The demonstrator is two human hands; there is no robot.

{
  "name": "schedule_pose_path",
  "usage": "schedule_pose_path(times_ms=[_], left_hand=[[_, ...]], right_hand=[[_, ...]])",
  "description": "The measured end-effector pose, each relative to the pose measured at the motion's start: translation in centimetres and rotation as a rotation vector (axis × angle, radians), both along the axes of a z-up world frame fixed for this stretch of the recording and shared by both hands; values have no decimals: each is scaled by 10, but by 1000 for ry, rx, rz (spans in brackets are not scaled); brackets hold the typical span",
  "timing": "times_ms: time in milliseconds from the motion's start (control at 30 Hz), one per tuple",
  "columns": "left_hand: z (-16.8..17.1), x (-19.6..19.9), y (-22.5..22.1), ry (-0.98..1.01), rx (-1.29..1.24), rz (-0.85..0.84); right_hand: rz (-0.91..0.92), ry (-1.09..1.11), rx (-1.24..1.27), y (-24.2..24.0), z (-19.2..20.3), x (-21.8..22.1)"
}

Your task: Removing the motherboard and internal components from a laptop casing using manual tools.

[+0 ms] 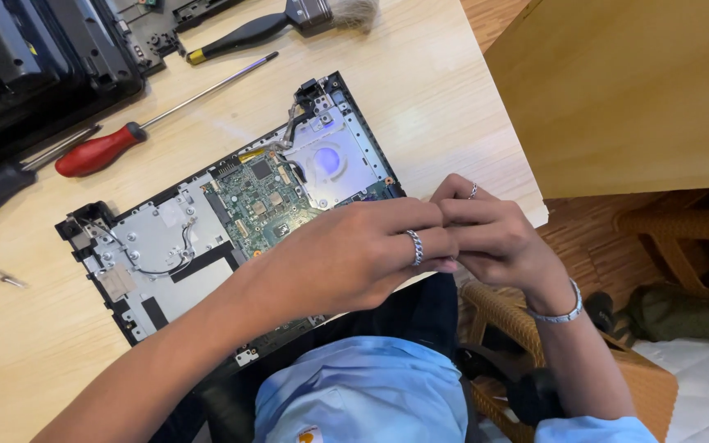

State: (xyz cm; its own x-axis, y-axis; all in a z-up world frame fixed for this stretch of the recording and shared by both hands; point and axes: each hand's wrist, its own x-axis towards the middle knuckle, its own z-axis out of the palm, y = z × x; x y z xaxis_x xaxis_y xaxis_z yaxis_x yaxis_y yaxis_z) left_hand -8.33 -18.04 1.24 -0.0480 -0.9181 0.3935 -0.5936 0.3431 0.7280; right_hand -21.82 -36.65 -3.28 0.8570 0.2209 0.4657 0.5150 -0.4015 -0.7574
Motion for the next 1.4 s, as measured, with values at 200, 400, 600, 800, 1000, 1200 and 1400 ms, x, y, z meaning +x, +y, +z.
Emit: schedule_pose_path(times_ms=[200, 400, 600, 800, 1000, 1200, 1400], left_hand=[[0, 0, -2, -46, -8, -59], [-2, 3, -11, -41, -55, -126], [-15, 2, -13, -56, -76, -102], [-15, -8, -7, -99, -89, 95], [-6, -16, -4, -159, -113, 183], [-1, -31, 4, -185, -133, 259], [12, -18, 7, -145, 49, 186]], right_hand=[[16, 62, -19, -3, 2, 2], [-89, 0, 74, 1, 2, 0], [-137, 3, 75, 7, 3, -3], [-106, 84, 84, 6, 5, -5], [-25, 119, 83, 3, 11, -1], [33, 121, 45, 0, 8, -2], [-31, 91, 35, 1, 13, -2]])
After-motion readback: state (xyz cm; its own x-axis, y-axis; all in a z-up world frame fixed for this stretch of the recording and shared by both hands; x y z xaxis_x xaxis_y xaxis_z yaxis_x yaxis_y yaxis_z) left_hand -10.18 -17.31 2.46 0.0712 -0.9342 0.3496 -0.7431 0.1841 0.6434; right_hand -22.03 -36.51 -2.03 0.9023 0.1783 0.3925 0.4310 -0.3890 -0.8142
